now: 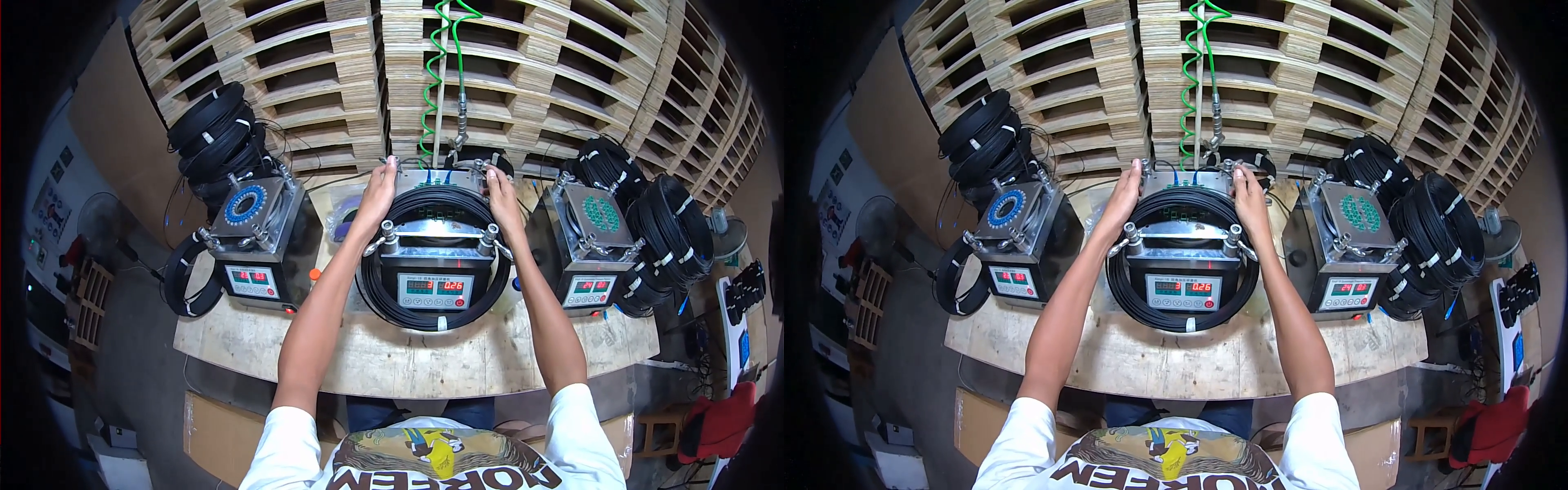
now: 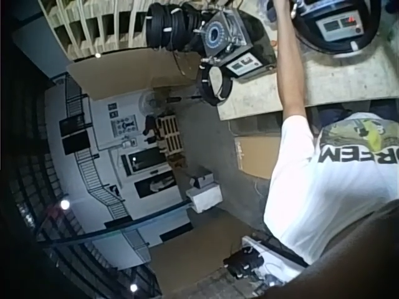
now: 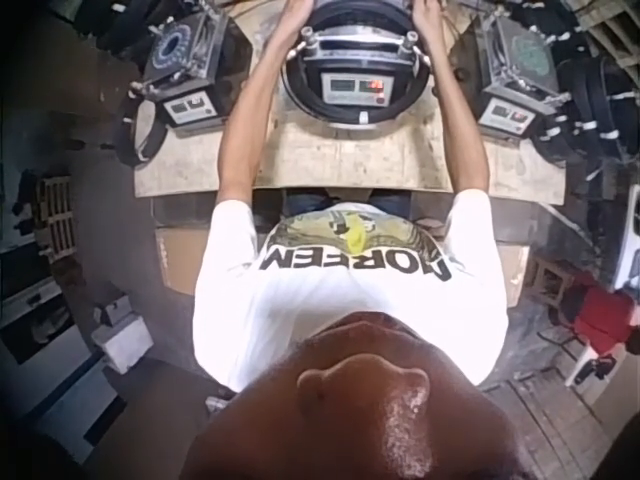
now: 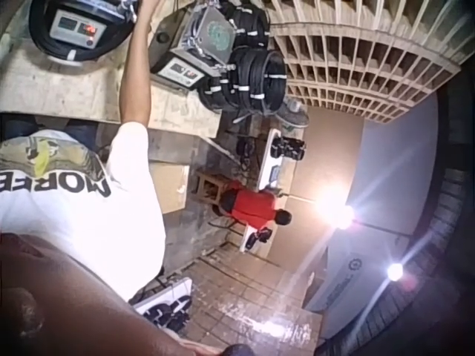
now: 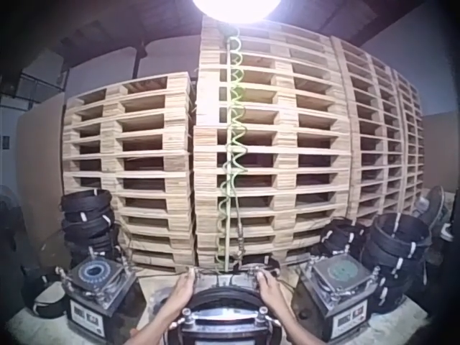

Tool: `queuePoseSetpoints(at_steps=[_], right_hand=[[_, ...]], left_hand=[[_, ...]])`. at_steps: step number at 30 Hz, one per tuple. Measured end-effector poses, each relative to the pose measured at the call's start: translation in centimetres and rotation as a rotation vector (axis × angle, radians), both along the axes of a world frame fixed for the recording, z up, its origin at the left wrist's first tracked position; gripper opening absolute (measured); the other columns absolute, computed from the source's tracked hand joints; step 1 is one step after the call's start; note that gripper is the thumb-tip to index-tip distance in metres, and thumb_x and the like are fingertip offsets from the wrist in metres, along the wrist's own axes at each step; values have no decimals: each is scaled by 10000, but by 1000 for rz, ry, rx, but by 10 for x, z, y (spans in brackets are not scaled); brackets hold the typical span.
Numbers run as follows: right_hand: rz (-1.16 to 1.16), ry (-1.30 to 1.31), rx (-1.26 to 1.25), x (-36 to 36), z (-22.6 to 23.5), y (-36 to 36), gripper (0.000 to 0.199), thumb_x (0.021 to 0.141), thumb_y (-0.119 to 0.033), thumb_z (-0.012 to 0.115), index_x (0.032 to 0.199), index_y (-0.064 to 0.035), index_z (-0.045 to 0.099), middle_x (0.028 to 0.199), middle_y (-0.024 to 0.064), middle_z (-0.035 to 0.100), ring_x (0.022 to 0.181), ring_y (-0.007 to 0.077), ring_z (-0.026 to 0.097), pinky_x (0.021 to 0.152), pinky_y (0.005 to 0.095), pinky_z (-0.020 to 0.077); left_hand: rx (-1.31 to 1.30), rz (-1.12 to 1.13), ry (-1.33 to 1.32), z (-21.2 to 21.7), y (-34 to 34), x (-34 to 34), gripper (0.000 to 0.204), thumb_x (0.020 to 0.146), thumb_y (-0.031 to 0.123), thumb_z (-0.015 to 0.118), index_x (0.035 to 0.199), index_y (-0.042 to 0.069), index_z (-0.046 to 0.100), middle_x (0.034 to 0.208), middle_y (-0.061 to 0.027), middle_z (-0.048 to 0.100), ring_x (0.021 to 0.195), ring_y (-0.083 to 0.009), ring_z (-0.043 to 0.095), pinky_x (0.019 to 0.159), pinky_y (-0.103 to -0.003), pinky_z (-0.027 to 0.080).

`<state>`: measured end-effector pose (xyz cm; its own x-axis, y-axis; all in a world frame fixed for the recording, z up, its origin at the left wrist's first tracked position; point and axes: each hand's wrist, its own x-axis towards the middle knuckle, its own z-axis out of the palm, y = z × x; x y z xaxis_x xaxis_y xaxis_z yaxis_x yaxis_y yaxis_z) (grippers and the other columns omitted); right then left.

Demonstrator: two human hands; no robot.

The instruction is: Operating fiber optic polishing machines to polish cable connectors and handling cable coils.

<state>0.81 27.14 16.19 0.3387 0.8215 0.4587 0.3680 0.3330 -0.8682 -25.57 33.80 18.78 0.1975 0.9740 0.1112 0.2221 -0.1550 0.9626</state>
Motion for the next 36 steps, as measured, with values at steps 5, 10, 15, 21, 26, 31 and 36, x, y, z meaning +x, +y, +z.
queuePoseSetpoints(at_steps=[5,10,15,21,26,31,36], right_hand=[[15,5,-33,-6,3,-2,487,1069,-373,446,1323,25,565,801,73,595,723,140,564,671,303,461],[10,8,9,1,1,-2,506,1070,-380,440,1363,21,534,858,82,622,757,146,576,700,306,477],[-8,34,-57,-7,6,-5,503,1074,-397,428,1378,-12,534,1116,128,641,852,158,626,829,302,502],[16,-6,-119,-7,9,-7,535,1078,-427,392,1379,-7,532,1126,119,636,824,159,594,807,300,490],[7,-28,-157,0,8,-6,567,1080,-456,357,1383,-11,531,1166,112,625,818,153,567,825,296,478],[20,22,-110,-7,8,-6,574,1081,-460,348,1404,-15,512,1217,112,616,835,151,575,857,291,477],[16,22,-86,-3,6,-5,581,1080,-456,357,1434,-11,474,1253,123,609,858,157,601,872,294,481]], left_hand=[[72,69,-14,-6,1,-3,766,1016,659,327,1308,-23,517,950,-61,530,822,-156,483,800,-291,412],[3,64,-56,9,-13,5,781,1009,665,338,1352,-19,493,964,-72,549,825,-151,492,785,-289,418],[-5,62,-45,11,-14,1,787,1002,673,348,1367,-10,487,959,-73,553,822,-150,490,777,-277,410],[-10,10,-39,1,-4,-4,773,1000,682,341,1328,3,509,919,-51,522,810,-149,464,780,-274,397],[13,-40,-85,9,-14,1,756,1006,675,329,1291,3,528,915,-57,514,809,-151,462,776,-284,402],[21,15,-78,8,-11,-2,767,1009,672,323,1329,-1,505,944,-74,529,832,-154,476,786,-300,414],[51,41,-56,3,-9,3,769,1011,668,324,1354,1,490,970,-69,541,855,-151,485,790,-307,419]])
